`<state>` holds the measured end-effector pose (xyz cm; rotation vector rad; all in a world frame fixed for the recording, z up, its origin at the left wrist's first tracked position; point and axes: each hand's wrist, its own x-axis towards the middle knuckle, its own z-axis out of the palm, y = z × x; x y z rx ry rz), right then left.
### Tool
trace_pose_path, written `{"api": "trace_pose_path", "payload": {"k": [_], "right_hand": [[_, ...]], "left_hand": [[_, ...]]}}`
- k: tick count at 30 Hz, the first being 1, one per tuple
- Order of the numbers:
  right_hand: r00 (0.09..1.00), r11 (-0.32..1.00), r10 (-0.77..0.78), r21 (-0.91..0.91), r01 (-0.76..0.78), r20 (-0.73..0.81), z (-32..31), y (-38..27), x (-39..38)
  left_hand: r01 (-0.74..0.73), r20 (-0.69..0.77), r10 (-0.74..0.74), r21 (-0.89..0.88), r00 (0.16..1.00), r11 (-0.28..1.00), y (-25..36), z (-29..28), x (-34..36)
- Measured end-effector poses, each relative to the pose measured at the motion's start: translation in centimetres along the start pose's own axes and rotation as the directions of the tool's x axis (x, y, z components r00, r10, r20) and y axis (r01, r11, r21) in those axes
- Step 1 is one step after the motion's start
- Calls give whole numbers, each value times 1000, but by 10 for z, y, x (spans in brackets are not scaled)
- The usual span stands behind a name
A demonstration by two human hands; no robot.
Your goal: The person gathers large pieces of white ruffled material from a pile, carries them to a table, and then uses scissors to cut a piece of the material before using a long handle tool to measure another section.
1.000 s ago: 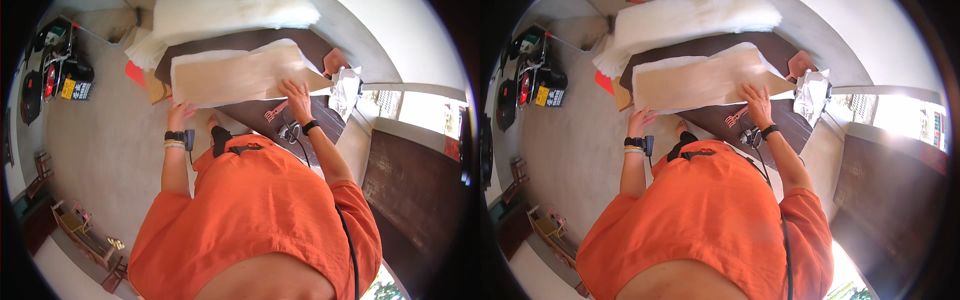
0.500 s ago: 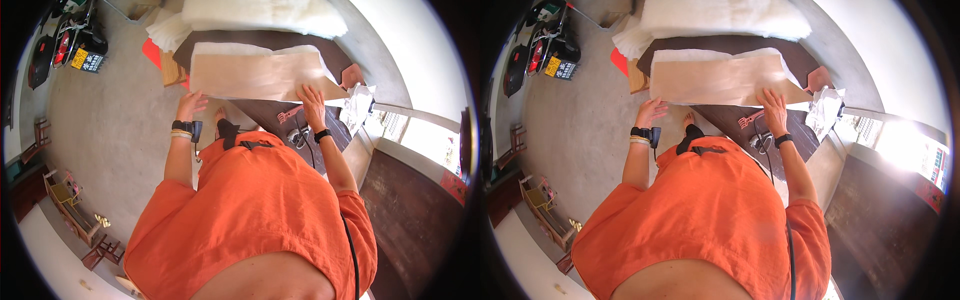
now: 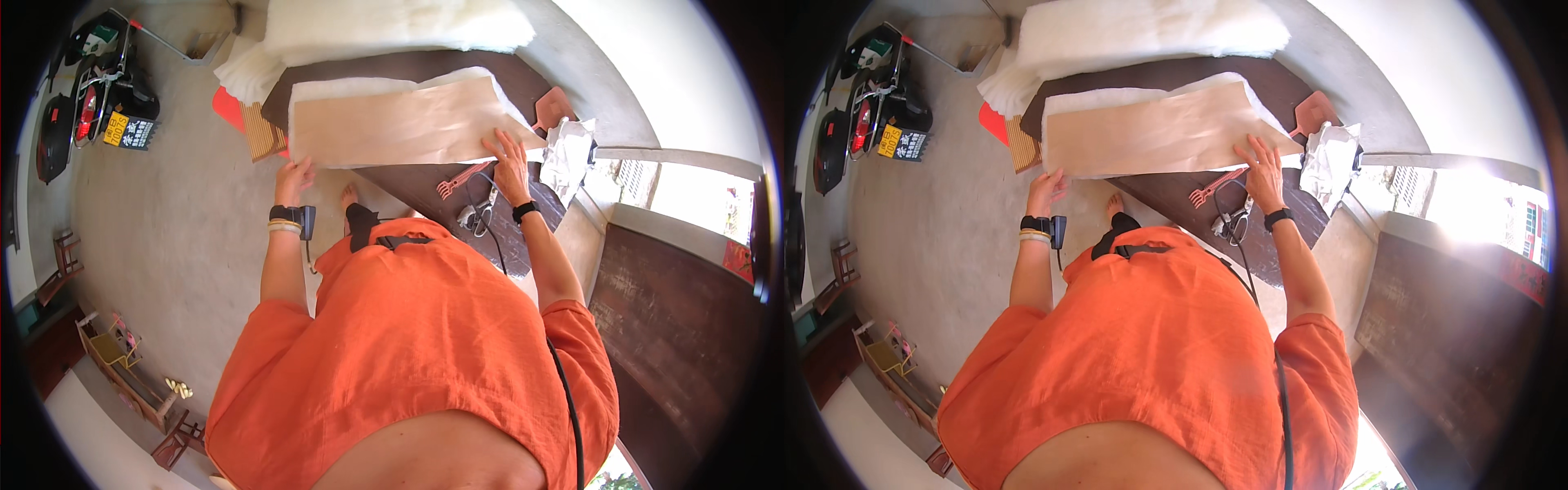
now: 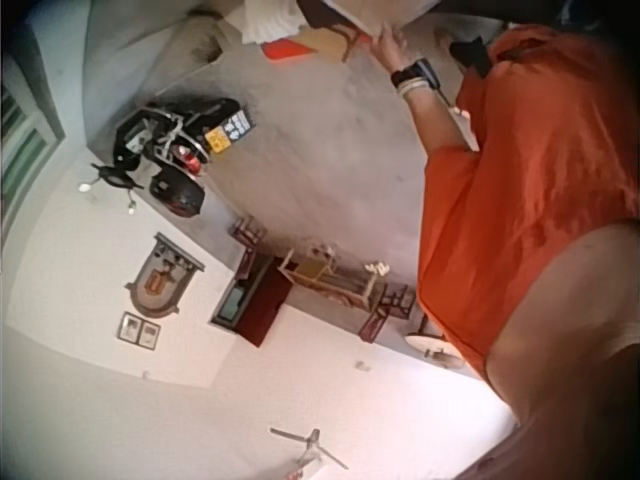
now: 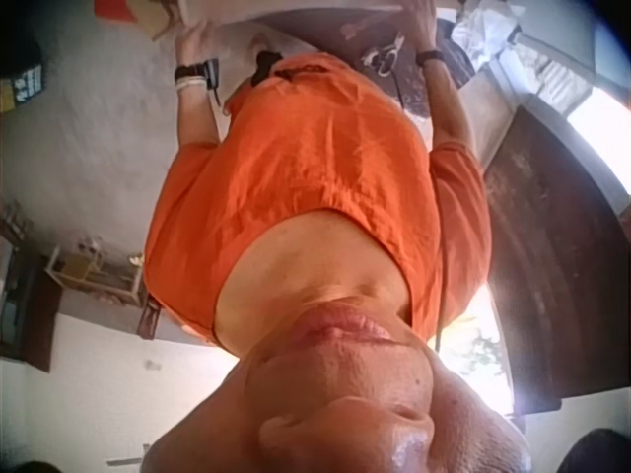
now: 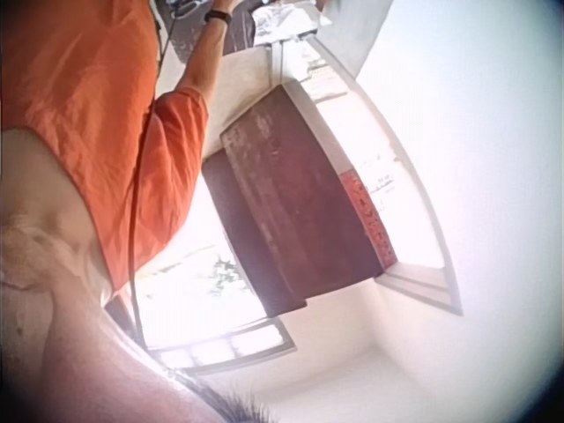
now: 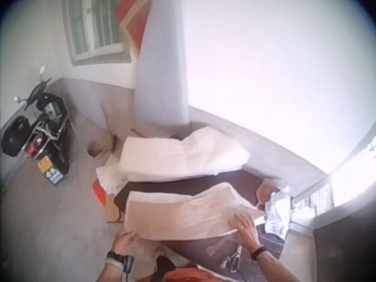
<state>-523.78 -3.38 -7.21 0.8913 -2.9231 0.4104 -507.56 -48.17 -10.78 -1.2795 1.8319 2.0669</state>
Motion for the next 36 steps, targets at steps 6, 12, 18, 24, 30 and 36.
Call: {"api": "trace_pose_path", "payload": {"k": [6, 12, 18, 24, 30, 36], "right_hand": [[974, 989, 142, 63, -132, -177, 0, 18, 2], [863, 940, 340, 96, -328, -373, -3, 43, 18], [882, 890, 452, 125, -438, -134, -26, 56, 42], [827, 793, 558, 341, -505, -74, -37, 68, 55], [834, 795, 551, 297, -529, 13, -27, 72, 58], [858, 828, 508, 233, -510, 73, -25, 86, 41]], "left_hand": [[-119, -115, 154, 270, 981, 956, 15, 3, -6], [-308, -173, 406, 415, 897, 856, 20, 0, 9], [-282, -209, 353, 304, 912, 910, 23, 0, 16], [-235, -157, 277, 241, 948, 942, 42, 6, 3], [-248, -163, 289, 230, 943, 941, 43, 2, 18], [-205, -66, 226, 240, 972, 949, 46, -2, -1]]}}
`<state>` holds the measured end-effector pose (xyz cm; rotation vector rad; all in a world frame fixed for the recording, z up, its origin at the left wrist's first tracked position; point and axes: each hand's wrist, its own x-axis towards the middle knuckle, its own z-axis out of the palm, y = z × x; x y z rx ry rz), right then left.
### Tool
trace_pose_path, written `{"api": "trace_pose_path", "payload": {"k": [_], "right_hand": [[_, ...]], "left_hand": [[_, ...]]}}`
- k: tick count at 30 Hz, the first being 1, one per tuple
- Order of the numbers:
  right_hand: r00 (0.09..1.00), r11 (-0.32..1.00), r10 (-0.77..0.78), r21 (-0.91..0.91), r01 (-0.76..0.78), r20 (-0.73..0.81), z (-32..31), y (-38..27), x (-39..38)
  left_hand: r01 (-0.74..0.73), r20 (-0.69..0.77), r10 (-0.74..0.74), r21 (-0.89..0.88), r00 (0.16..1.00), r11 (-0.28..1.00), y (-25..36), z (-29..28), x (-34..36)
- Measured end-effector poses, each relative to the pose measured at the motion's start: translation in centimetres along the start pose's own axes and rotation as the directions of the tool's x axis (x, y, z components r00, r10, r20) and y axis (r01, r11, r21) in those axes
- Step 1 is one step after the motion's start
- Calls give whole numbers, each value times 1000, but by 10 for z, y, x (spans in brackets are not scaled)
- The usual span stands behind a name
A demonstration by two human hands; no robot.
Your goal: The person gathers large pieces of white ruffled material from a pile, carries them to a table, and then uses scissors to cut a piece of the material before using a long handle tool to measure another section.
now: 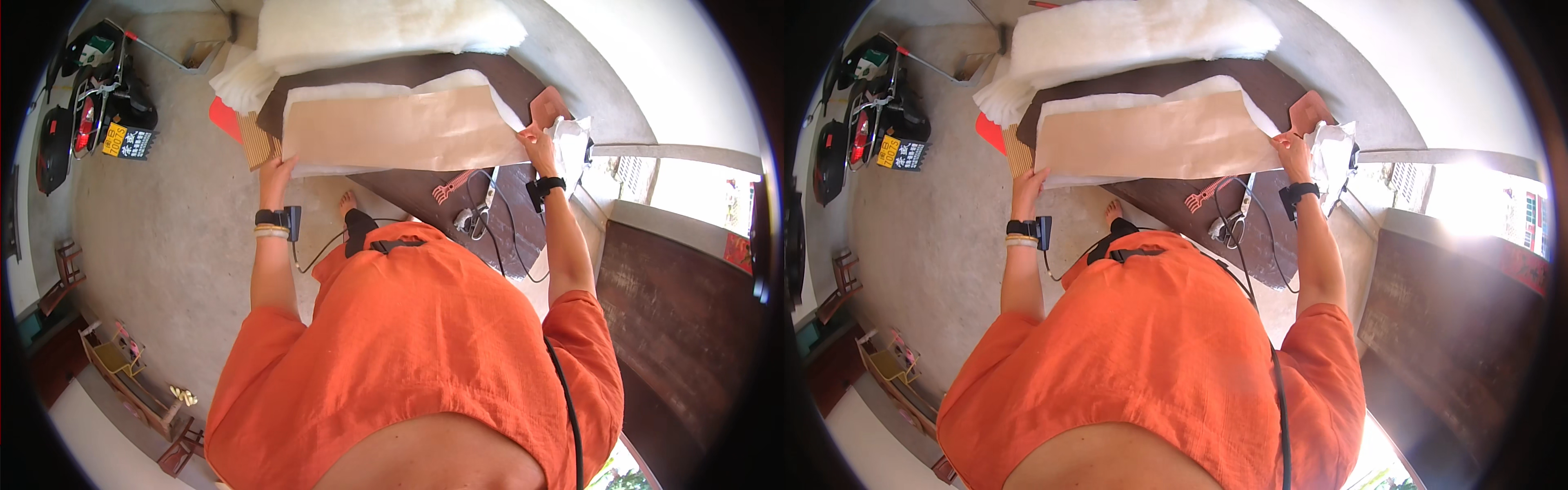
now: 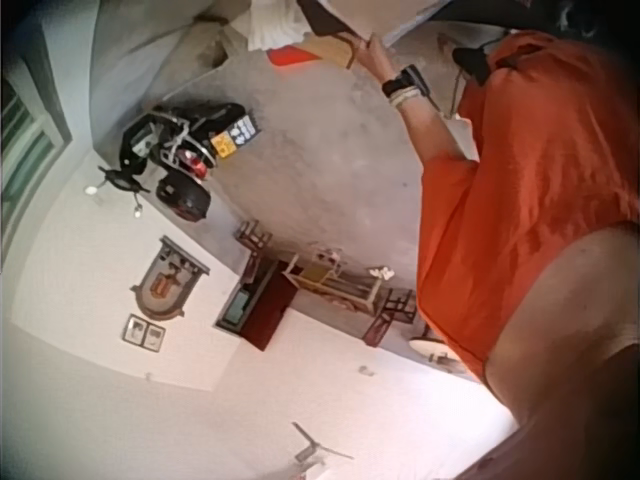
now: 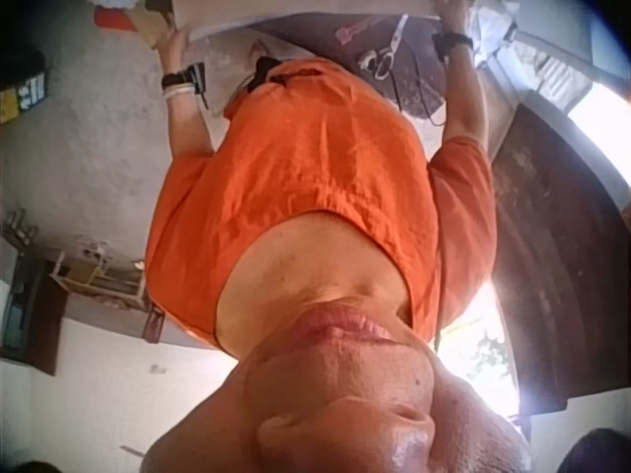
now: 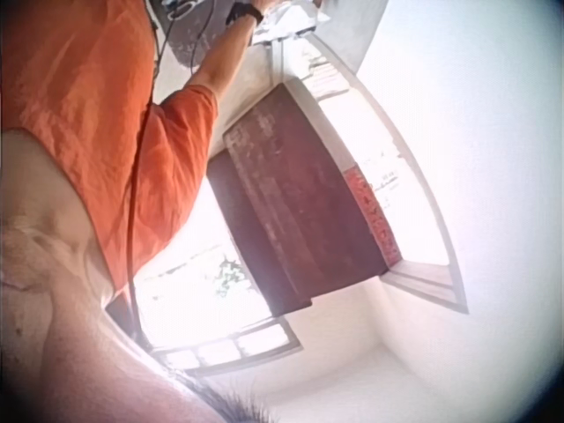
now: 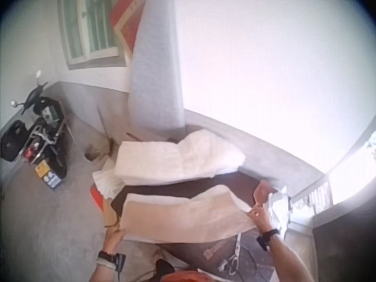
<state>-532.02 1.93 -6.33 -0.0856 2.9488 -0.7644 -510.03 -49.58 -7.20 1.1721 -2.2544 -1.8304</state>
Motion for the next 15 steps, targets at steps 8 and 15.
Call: {"api": "trace_pose_path", "payload": {"k": [8, 15], "right_hand": [[1000, 999, -9, 48, 9, -3, -9, -9, 6], [1000, 998, 10, -65, -9, 16, -3, -16, 29]], "left_hand": [[-54, -16, 54, 2, 998, 999, 13, -5, 4], [-34, 0, 34, 121, 999, 992, 12, 7, 33]]}}
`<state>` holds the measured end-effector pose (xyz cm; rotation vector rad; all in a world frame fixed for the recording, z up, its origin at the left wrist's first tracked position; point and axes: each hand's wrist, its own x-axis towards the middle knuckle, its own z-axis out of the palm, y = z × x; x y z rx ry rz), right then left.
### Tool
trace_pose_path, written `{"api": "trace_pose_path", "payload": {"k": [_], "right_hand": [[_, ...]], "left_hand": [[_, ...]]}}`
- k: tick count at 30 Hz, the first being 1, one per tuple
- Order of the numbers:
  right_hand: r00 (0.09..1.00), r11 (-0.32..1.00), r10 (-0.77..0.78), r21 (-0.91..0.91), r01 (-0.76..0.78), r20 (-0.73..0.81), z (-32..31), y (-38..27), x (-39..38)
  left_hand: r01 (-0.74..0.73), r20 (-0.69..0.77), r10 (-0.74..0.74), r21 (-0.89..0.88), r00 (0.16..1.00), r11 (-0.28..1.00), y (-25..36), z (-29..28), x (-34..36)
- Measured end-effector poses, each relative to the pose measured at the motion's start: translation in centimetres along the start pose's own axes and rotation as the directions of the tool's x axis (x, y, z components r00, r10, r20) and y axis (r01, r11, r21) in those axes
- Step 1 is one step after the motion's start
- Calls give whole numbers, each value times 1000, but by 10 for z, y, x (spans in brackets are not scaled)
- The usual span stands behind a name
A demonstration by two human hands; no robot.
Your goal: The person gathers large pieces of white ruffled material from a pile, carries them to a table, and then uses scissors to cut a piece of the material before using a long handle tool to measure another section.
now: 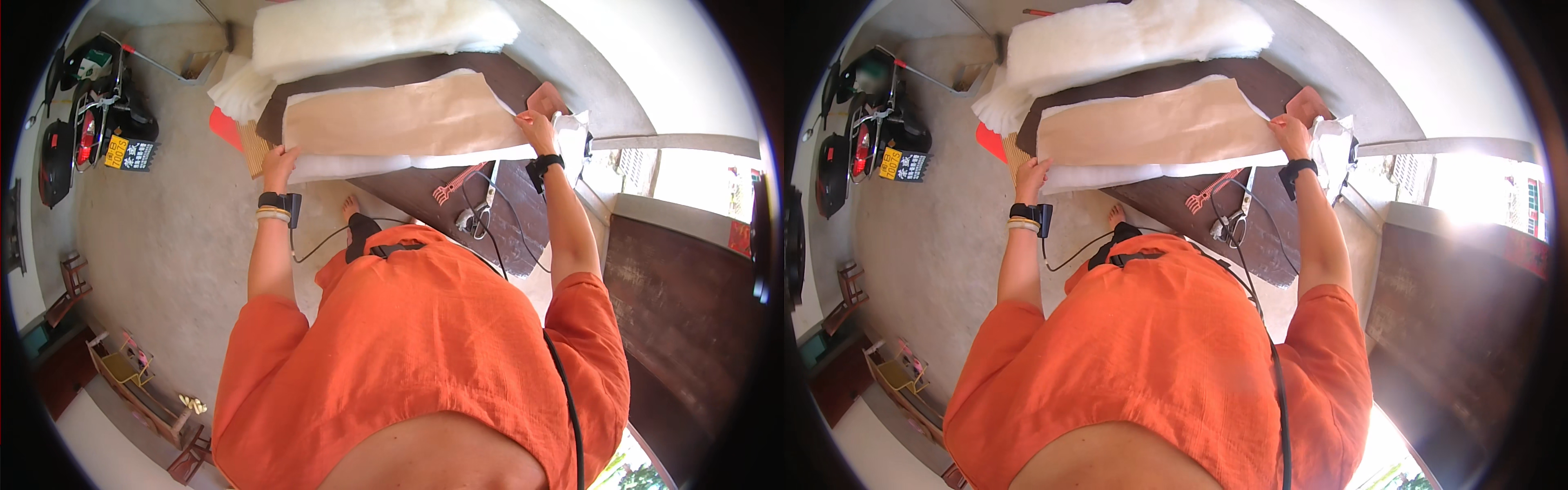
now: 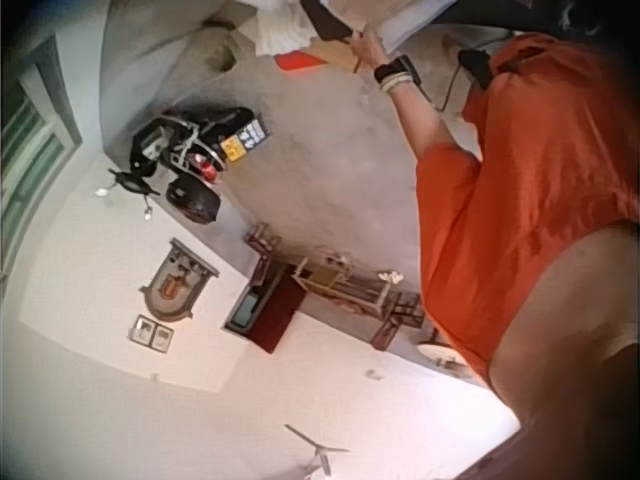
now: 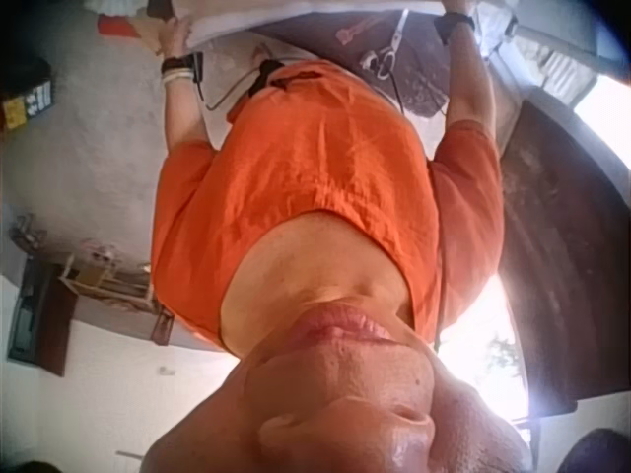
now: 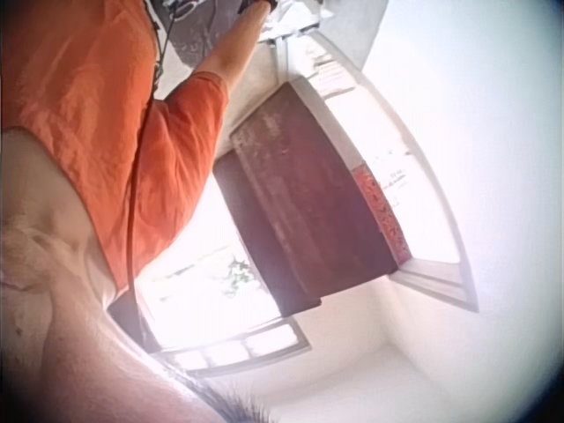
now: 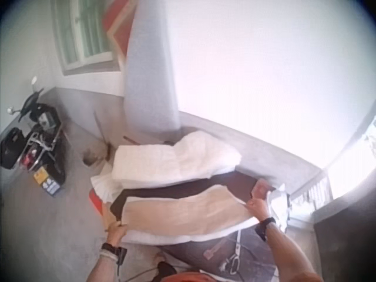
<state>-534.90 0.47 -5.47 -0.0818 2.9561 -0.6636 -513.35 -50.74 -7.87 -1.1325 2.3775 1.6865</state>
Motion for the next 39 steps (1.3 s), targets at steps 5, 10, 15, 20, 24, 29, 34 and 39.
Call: {"api": "trace_pose_path", "payload": {"k": [5, 10, 15, 20, 24, 29, 34, 39], "right_hand": [[995, 993, 94, 69, -95, 21, 19, 22, 8], [996, 991, 91, 102, -92, 19, 28, 26, 2], [992, 975, 124, 185, -123, 7, 29, 29, 4], [990, 972, 131, 189, -137, 42, 25, 30, 13], [994, 983, 83, 156, -92, 65, 30, 33, 19], [997, 996, 51, 75, -56, 60, 30, 27, 14], [997, 996, 47, 73, -51, 58, 28, 22, 10], [997, 994, 50, 97, -55, 53, 30, 9, 5]], "left_hand": [[-129, -90, 125, -32, 988, 991, 7, 6, 8], [25, -5, -25, 16, 1000, 1000, -12, 0, 10], [5, 19, -2, -112, 1000, 994, 5, 2, 4], [57, 122, -56, 1, 991, 998, -16, -2, 23], [56, 147, -50, -33, 988, 998, -27, -4, 22], [-21, 55, 21, -3, 998, 1000, 6, 4, 13], [-120, -76, 125, 65, 989, 991, 6, -3, 22], [-220, -187, 231, 82, 955, 972, -7, 3, 26]]}}
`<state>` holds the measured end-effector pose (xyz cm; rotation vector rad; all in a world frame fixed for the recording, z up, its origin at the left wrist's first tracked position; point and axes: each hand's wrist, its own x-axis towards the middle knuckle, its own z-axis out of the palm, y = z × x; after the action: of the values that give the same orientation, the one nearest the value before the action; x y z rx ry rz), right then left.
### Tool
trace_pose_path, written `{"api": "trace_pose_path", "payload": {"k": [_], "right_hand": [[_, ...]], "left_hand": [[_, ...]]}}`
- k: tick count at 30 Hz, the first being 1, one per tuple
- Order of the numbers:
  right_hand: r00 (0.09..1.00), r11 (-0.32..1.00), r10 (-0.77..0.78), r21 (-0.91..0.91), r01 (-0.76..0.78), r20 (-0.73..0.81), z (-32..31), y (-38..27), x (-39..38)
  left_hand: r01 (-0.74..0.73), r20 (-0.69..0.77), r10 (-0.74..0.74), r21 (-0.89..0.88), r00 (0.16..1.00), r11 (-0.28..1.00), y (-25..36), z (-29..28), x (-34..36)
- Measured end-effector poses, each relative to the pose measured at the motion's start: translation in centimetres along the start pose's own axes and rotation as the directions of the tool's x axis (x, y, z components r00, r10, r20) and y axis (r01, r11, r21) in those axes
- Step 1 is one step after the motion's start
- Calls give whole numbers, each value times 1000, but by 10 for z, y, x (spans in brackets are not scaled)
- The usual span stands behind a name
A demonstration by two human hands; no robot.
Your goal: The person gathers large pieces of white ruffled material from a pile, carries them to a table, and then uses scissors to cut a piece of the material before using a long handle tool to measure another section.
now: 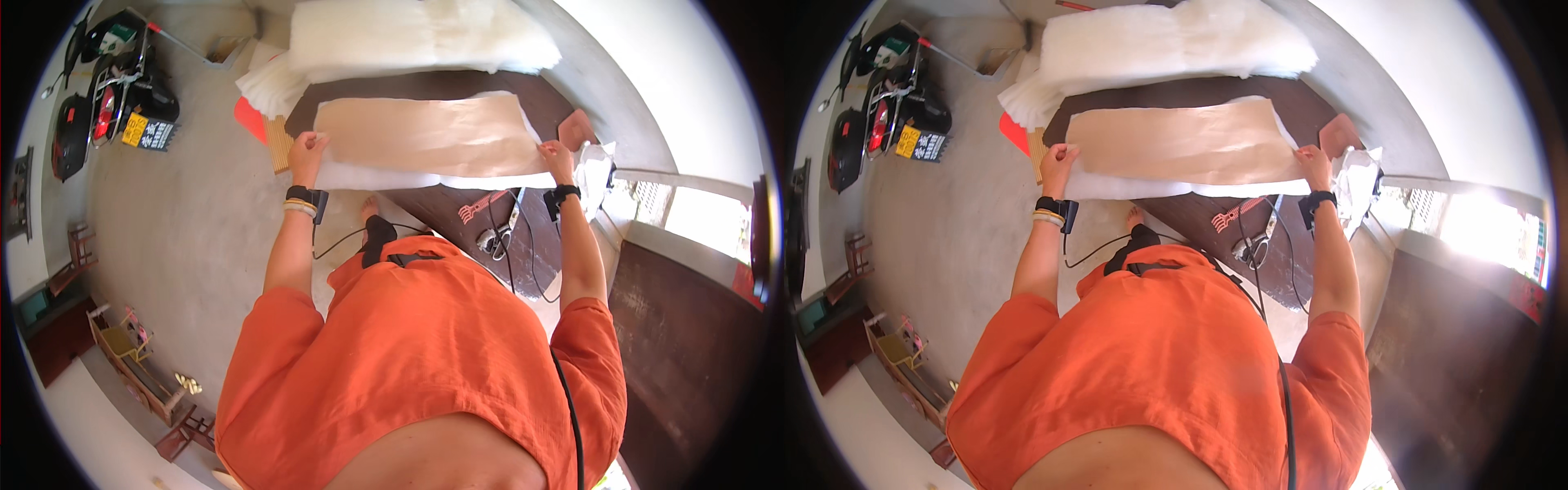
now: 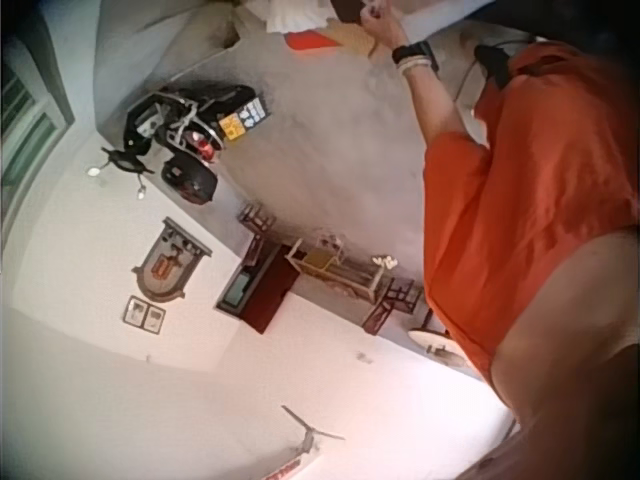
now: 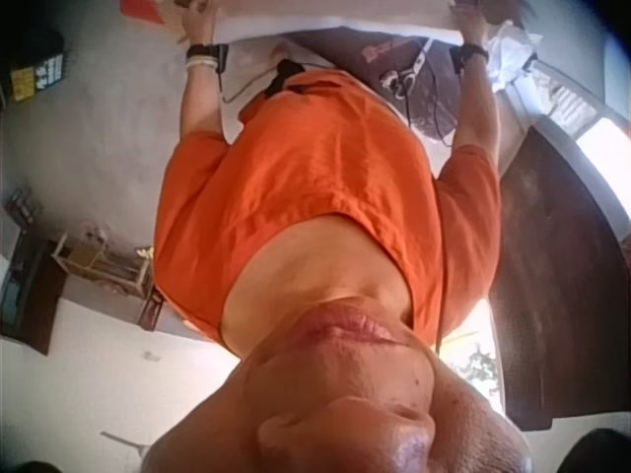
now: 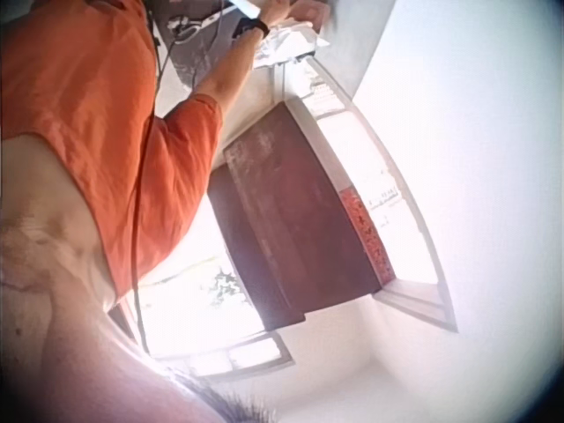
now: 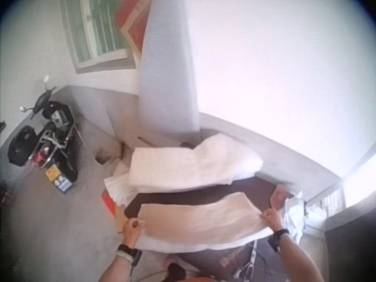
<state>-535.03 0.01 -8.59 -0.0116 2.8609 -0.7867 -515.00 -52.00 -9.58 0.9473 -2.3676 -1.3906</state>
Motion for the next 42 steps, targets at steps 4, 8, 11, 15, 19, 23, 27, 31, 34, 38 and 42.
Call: {"api": "trace_pose_path", "payload": {"k": [4, 8, 11, 15, 19, 23, 27, 31, 34, 38, 42], "right_hand": [[999, 999, 26, 31, -25, -37, 10, 33, 4], [996, 997, 73, -6, -73, -52, 14, 19, 1], [990, 992, 126, -3, -127, -64, 12, 9, -4], [983, 985, 168, 56, -165, -68, 0, 0, -12], [985, 979, 151, 152, -136, -87, 3, 3, -16], [956, 991, 80, 128, -45, -284, 3, 2, -23], [838, 972, -234, -113, 205, -493, -6, -40, -52], [876, 896, -443, -133, 425, -188, 28, -77, -86], [887, 881, -449, -218, 419, -110, 63, -85, -77], [926, 893, -370, -305, 333, -73, 78, -73, -62], [915, 864, -402, -343, 369, -28, 87, -66, -61]], "left_hand": [[-184, 18, 194, 417, 981, 890, 39, 8, -11], [-614, 217, 638, 607, 739, 505, 88, 25, -15], [-728, 413, 612, 513, 674, 456, 122, 74, -27], [-865, 643, 579, 340, 501, 370, 157, 148, -61], [-902, 757, 511, 248, 408, 353, 173, 200, -83], [-900, 790, 448, 295, 419, 322, 170, 230, -85], [-876, 773, 434, 325, 463, 355, 155, 237, -79], [-867, 748, 459, 324, 479, 378, 148, 238, -78], [-846, 733, 448, 338, 512, 413, 144, 235, -78], [-834, 687, 492, 331, 534, 443, 121, 206, -69], [-799, 613, 516, 498, 599, 337, 65, 141, -45]]}}
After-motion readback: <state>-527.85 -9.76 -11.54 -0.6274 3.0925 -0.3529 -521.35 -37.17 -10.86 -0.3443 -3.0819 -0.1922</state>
